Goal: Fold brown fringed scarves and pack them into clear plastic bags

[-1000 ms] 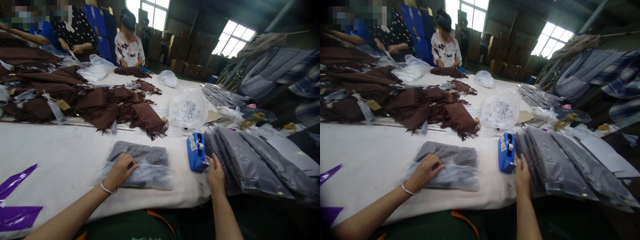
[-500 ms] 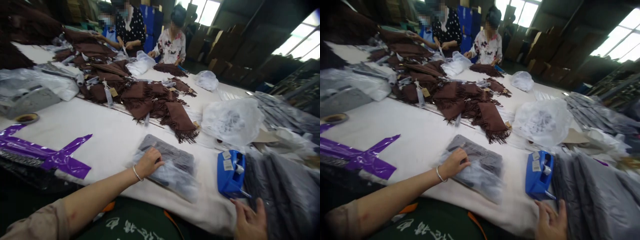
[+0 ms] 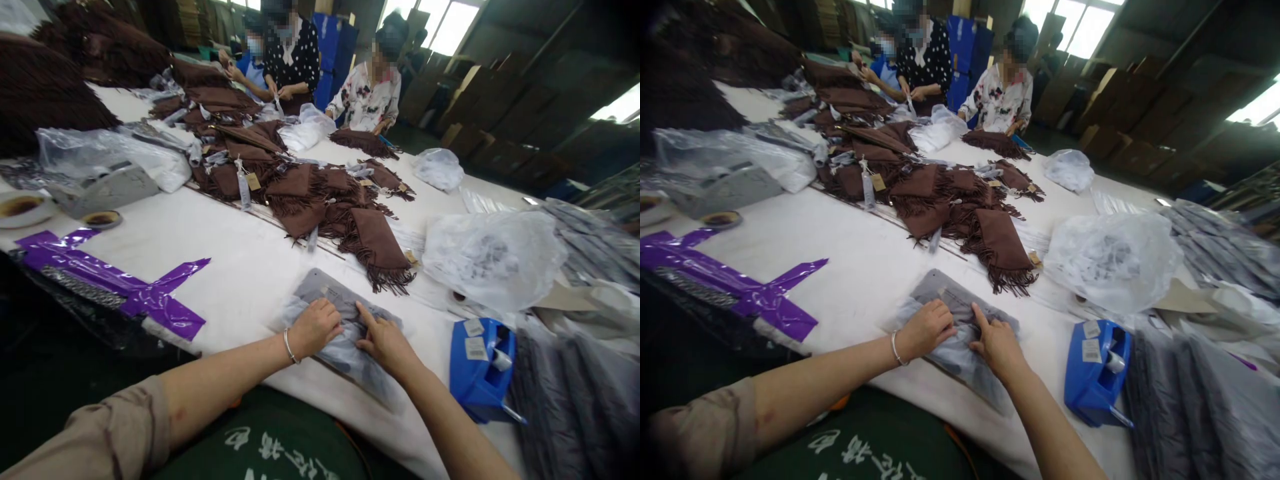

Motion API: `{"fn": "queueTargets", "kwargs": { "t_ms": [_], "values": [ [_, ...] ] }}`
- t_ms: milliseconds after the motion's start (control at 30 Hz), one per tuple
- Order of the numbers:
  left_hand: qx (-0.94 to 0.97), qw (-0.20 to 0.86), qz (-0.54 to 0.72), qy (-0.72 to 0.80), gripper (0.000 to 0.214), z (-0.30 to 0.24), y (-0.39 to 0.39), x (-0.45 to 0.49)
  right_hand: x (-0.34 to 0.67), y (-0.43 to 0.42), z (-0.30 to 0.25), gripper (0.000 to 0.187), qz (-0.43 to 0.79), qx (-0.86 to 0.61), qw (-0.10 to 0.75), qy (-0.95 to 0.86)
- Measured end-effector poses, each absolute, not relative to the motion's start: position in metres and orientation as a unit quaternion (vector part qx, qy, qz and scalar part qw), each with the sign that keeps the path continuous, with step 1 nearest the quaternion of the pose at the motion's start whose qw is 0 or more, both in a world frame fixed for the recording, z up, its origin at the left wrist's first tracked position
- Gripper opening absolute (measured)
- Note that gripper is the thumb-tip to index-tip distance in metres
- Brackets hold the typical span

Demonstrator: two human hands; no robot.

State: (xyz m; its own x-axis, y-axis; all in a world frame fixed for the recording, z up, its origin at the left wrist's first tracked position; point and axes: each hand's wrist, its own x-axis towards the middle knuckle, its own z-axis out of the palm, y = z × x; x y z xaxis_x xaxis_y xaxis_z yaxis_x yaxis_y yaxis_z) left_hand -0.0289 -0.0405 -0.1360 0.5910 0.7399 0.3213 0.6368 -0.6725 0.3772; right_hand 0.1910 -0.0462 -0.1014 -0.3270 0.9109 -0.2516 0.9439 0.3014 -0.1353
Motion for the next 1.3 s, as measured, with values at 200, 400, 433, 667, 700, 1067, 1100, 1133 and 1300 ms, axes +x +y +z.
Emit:
{"fn": "queueTargets", "kwargs": {
  "t_ms": [200, 400, 433, 667, 700, 1067, 1100, 1133, 1300],
  "values": [
    [0.888, 0.128, 0.235, 0.374, 0.019, -0.136, -0.04, -0.029, 0.225, -0.062, -0.113, 0.085, -0.019, 0.654, -0.117, 0.747],
    [0.876, 0.15, 0.225, 0.4, 0.018, -0.134, -0.04, -0.037, 0.215, -0.066, -0.122, 0.056, -0.056, 0.645, -0.184, 0.739],
    [0.872, 0.163, 0.226, 0.403, 0.018, -0.133, -0.038, -0.044, 0.213, -0.065, -0.117, 0.045, -0.069, 0.65, -0.226, 0.722],
    [0.798, 0.283, 0.224, 0.482, 0.012, -0.129, -0.021, -0.108, 0.18, -0.057, -0.078, 0.036, -0.443, 0.601, -0.299, 0.594],
    [0.787, 0.291, 0.226, 0.495, 0.011, -0.13, -0.02, -0.111, 0.171, -0.053, -0.076, 0.038, -0.454, 0.589, -0.271, 0.611],
    [0.734, 0.262, 0.282, 0.56, 0.015, -0.153, -0.026, -0.098, 0.074, 0.01, -0.077, 0.021, -0.322, 0.482, 0.06, 0.813],
    [0.74, 0.254, 0.283, 0.555, 0.015, -0.155, -0.027, -0.098, 0.067, 0.013, -0.08, 0.017, -0.287, 0.485, 0.091, 0.821],
    [0.748, 0.243, 0.284, 0.548, 0.014, -0.158, -0.027, -0.098, 0.061, 0.015, -0.084, 0.014, -0.256, 0.489, 0.121, 0.825],
    [0.782, 0.192, 0.283, 0.521, 0.015, -0.164, -0.03, -0.097, 0.037, 0.031, -0.097, 0.029, -0.172, 0.522, 0.235, 0.801]
  ]
}}
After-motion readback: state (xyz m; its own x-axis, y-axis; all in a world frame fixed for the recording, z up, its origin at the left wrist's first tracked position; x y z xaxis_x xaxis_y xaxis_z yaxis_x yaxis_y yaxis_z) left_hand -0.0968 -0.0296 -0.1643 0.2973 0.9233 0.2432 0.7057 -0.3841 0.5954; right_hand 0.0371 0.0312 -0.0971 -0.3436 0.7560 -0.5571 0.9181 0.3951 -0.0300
